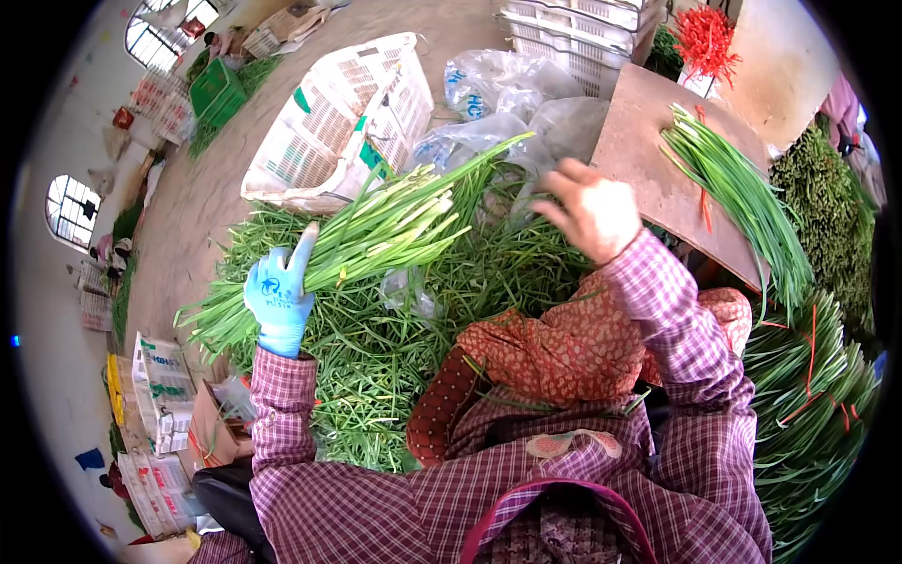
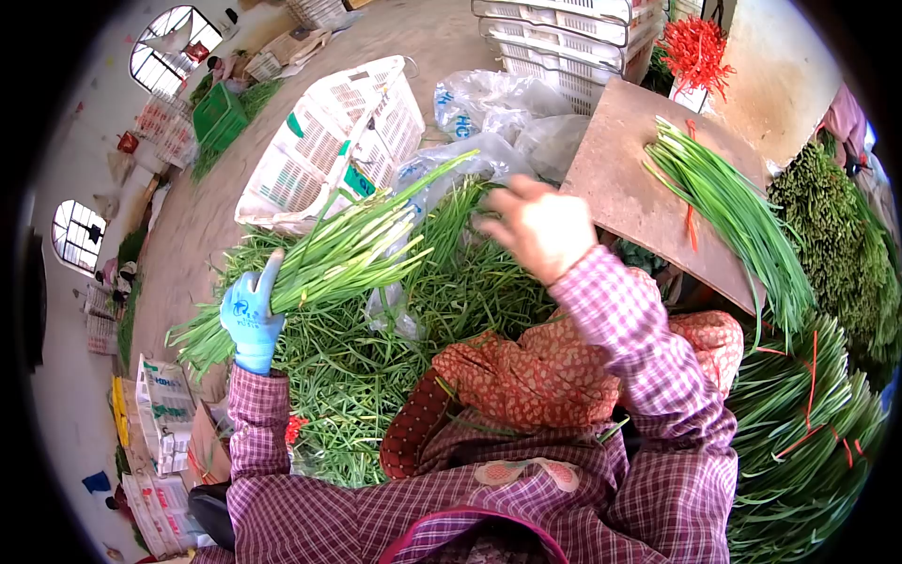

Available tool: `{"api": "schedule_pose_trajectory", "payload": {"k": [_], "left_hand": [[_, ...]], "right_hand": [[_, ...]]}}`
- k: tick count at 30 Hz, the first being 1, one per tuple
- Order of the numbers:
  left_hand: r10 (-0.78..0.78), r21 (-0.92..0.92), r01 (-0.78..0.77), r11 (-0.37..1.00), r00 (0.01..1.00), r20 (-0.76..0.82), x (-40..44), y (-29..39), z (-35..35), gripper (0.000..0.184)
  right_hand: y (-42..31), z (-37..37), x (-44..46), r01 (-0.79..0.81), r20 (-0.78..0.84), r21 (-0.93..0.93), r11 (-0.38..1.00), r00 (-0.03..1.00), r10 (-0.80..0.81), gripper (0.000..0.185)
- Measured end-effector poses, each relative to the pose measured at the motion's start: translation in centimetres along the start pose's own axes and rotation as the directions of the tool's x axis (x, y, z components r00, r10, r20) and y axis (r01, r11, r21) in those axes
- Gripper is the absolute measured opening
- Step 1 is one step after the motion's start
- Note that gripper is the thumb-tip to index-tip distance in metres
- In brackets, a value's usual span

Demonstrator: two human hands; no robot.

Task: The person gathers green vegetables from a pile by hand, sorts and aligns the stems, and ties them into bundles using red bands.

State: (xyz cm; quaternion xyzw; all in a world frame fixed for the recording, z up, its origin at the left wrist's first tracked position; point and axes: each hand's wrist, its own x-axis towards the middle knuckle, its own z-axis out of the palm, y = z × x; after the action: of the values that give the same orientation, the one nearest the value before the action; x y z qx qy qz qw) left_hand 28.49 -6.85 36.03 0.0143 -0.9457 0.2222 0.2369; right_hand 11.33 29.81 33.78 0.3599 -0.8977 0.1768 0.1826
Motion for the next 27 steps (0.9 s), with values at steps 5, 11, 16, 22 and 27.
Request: {"api": "schedule_pose_trajectory", "payload": {"k": [5, 11, 16, 22, 27], "left_hand": [[0.077, -0.035, -0.080, 0.996, 0.995, -0.069, 1.1, 1.3, -0.2, 0.092], [0.062, -0.040, -0.063, 0.997, 0.997, -0.038, 1.1, 1.2, -0.5, 0.090], [0.006, -0.015, -0.006, 1.000, 0.999, -0.040, -0.2, -0.3, 0.7, 0.094], [0.009, -0.012, -0.009, 1.000, 1.000, 0.016, 0.2, 0.7, 0.8, 0.093], [0.069, -0.044, -0.071, 0.996, 0.996, -0.060, 0.4, 1.3, 0.6, 0.088]], "right_hand": [[-6.0, 1.7, 2.6, 0.233, -0.255, 0.009, 0.972, 0.941, -0.223, 0.034], [-3.0, 5.3, 0.5, 0.328, -0.207, -0.034, 0.944, 0.922, -0.328, 0.010], [4.4, 4.9, -2.9, -0.072, 0.253, -0.138, 0.988, 0.962, 0.105, 0.035], [0.3, 3.1, 0.9, -0.424, 0.375, 0.771, 0.475, 0.905, 0.198, 0.063], [-3.2, 3.5, 3.0, -0.348, 0.400, 0.913, -0.214, 0.866, 0.299, 0.030]]}}
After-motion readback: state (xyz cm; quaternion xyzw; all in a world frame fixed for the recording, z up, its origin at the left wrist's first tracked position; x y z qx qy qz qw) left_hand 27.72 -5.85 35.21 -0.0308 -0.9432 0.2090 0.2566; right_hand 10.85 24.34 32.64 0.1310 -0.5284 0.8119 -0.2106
